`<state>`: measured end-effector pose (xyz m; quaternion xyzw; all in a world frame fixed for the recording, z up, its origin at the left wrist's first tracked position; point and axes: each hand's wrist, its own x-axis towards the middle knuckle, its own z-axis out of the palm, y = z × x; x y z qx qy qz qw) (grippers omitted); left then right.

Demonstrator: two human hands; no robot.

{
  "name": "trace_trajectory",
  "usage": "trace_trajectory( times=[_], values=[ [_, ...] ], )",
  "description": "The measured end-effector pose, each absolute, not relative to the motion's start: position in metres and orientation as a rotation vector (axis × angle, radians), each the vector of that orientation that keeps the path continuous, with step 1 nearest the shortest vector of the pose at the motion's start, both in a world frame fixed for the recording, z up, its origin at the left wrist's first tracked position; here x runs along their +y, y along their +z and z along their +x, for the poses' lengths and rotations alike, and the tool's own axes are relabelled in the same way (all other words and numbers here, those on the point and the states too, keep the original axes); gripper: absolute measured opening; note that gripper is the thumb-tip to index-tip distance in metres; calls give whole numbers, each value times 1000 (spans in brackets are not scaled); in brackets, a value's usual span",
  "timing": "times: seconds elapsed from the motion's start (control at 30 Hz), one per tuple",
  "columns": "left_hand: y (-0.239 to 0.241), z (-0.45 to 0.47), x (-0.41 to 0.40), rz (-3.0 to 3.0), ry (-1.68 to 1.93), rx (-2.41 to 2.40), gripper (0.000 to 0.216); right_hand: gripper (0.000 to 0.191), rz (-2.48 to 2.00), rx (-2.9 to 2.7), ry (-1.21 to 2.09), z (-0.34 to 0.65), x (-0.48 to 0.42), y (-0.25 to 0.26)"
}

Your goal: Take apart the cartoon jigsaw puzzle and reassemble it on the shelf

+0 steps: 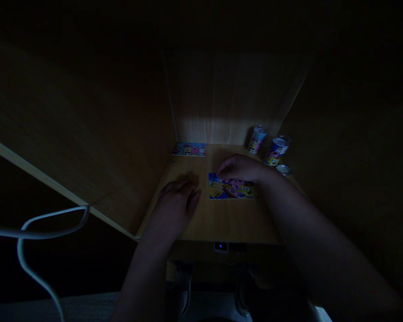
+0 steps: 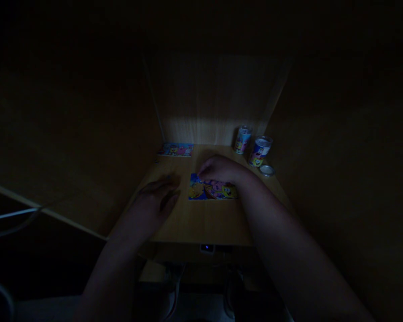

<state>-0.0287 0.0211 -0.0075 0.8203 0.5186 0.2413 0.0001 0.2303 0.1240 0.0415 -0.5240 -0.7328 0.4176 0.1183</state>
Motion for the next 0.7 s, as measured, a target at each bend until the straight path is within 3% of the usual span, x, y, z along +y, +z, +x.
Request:
trace_trajectory(
  times=[0.1, 0.27, 0.7],
  values=[
    [-7, -28, 21, 2572, 747, 1622, 23, 8, -1582, -2141, 1276, 232, 123, 44],
    [-9, -29, 22, 2562, 787, 1610, 23, 21, -1530, -2256, 1261, 239, 126, 39],
    [-10, -30, 22, 2561, 767, 1609, 24, 30, -1664, -2485, 1004, 238, 124, 49]
  ],
)
